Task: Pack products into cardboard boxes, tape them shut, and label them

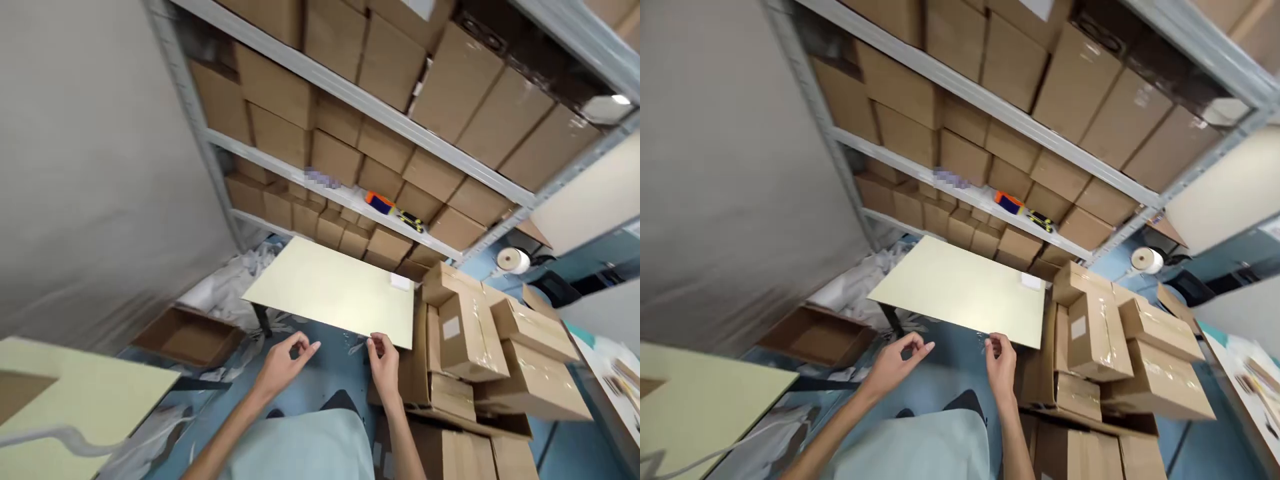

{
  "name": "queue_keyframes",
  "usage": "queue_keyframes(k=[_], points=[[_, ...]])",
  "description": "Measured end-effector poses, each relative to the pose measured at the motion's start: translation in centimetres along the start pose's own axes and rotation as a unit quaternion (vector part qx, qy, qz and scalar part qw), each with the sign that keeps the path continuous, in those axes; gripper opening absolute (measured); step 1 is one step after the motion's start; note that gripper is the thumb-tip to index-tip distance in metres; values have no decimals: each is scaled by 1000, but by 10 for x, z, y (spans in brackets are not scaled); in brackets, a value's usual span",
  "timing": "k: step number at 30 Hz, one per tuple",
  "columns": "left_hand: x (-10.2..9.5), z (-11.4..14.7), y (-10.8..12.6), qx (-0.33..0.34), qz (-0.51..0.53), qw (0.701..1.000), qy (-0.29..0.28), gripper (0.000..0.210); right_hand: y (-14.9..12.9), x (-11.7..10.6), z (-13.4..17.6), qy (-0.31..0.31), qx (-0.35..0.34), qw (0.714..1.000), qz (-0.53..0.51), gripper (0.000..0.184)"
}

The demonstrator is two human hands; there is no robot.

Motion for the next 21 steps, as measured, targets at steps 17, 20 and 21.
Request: queue_keyframes(k=[17, 20, 21], points=[[-198, 158, -48, -205, -40, 737, 643, 59, -186, 330, -40, -518, -324, 786, -95, 55], [-188, 184, -34, -250, -55, 663, 703, 60, -205, 363, -12, -610, -356, 693, -145, 55], [-181, 190, -28, -264, -56, 640, 720, 60, -210, 371, -3, -636, -363, 663, -159, 54]])
Point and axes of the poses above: each hand's wrist, its own z-axis away from the middle knuckle, its own x-axis out of the palm, y = z × x, the point moved 5 cm from there along -z, towards the middle knuckle
